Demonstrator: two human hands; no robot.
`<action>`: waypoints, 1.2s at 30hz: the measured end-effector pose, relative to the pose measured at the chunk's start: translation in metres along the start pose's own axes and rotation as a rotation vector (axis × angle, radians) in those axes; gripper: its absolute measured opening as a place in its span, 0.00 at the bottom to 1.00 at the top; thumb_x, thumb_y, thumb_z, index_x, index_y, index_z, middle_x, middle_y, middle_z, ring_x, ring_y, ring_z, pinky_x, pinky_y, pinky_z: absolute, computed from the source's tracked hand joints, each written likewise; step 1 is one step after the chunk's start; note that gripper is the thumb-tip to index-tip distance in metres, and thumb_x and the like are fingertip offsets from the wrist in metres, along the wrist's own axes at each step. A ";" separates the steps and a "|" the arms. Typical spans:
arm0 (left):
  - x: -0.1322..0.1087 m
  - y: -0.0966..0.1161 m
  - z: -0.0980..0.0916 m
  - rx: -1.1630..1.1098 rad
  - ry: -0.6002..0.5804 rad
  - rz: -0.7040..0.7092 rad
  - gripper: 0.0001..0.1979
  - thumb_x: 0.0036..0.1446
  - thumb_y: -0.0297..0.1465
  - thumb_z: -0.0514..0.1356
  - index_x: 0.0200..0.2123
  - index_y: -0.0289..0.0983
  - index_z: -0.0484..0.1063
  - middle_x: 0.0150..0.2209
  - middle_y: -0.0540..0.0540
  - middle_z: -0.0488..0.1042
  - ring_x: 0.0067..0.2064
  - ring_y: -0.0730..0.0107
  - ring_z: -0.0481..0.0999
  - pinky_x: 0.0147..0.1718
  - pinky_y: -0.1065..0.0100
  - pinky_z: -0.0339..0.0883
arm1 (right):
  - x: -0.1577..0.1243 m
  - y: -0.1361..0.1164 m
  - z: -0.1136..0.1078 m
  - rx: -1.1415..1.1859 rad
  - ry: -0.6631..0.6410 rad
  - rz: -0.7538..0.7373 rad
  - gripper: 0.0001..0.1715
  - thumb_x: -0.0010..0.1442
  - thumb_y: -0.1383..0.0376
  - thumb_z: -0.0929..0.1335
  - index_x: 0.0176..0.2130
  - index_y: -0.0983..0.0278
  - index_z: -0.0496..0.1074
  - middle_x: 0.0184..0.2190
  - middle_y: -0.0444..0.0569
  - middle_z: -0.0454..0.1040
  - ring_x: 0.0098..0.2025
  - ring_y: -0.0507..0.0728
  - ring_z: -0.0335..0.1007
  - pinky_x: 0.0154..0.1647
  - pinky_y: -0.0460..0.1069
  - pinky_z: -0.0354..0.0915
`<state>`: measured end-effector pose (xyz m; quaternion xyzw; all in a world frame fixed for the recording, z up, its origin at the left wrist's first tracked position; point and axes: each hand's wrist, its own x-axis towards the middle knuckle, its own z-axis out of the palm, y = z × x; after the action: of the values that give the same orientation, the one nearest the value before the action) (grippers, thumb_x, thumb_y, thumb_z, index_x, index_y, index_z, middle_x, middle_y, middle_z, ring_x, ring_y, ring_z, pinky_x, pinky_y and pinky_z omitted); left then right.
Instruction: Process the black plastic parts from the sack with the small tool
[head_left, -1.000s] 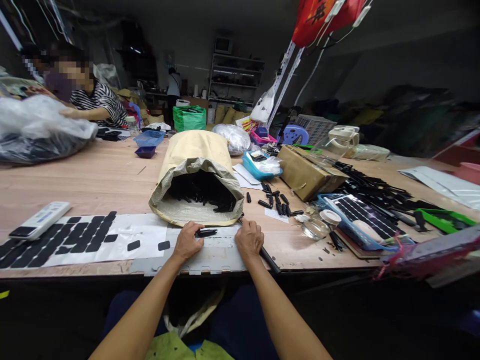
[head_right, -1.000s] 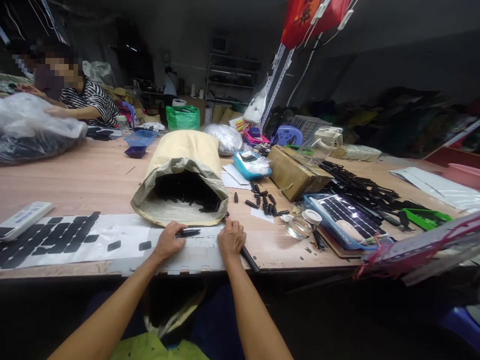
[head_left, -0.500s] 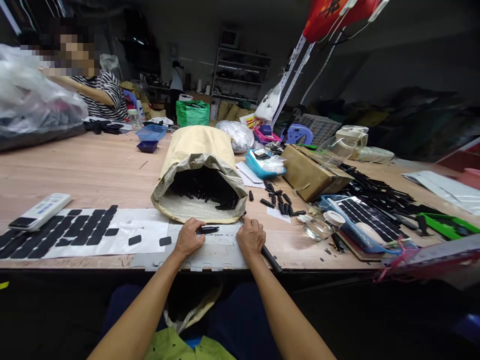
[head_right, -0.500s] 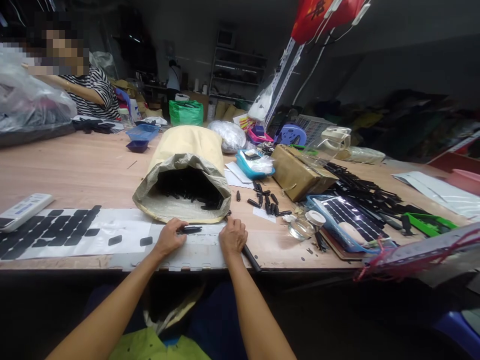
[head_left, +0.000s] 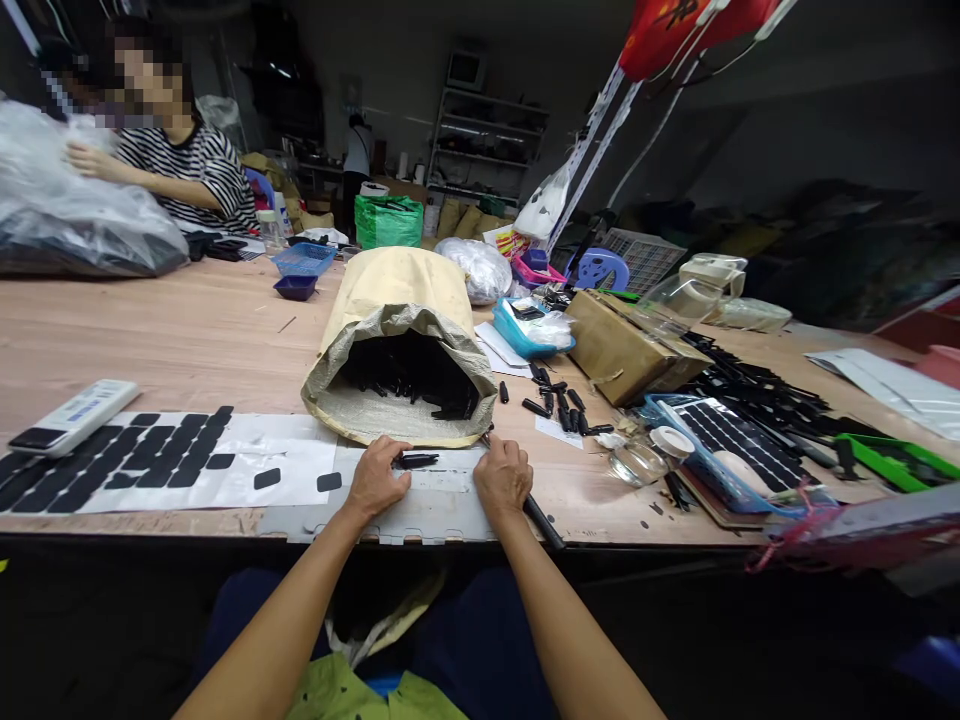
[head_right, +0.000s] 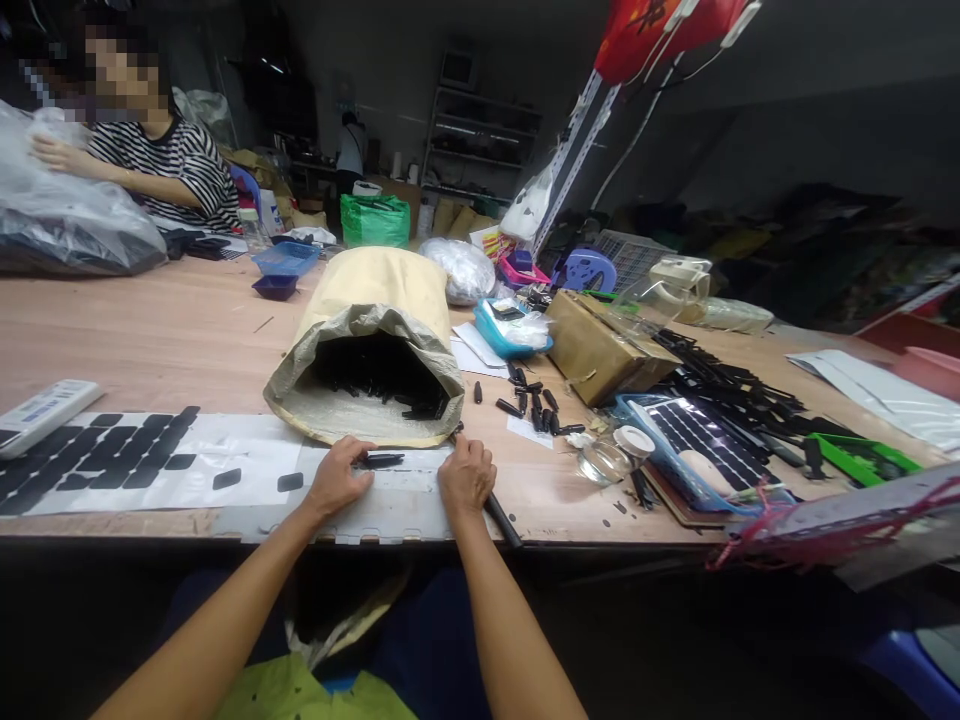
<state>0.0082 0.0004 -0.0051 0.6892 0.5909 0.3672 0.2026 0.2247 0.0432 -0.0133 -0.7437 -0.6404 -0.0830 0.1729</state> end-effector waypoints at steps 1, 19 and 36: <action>0.001 0.000 0.001 0.027 -0.012 -0.002 0.18 0.48 0.26 0.61 0.45 0.38 0.74 0.38 0.46 0.72 0.44 0.60 0.71 0.46 0.59 0.68 | 0.000 0.000 -0.001 0.001 -0.003 0.001 0.20 0.62 0.69 0.61 0.53 0.63 0.72 0.42 0.54 0.70 0.43 0.59 0.62 0.38 0.51 0.53; -0.145 0.033 0.008 -0.300 -0.321 -0.137 0.10 0.62 0.39 0.56 0.40 0.42 0.74 0.36 0.48 0.77 0.38 0.66 0.75 0.37 0.68 0.68 | 0.003 -0.003 0.000 0.034 -0.043 0.048 0.21 0.64 0.67 0.61 0.55 0.62 0.70 0.43 0.55 0.68 0.45 0.59 0.63 0.40 0.51 0.57; -0.023 0.023 0.003 0.124 -0.127 -0.134 0.08 0.54 0.34 0.65 0.39 0.43 0.76 0.37 0.52 0.74 0.37 0.69 0.73 0.36 0.68 0.64 | -0.075 0.007 -0.056 0.671 -0.036 -0.192 0.21 0.65 0.64 0.59 0.51 0.62 0.73 0.44 0.52 0.76 0.47 0.56 0.71 0.49 0.49 0.67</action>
<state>0.0254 -0.0267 0.0030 0.6810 0.6433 0.2714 0.2208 0.2242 -0.0474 0.0121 -0.5831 -0.7021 0.1292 0.3878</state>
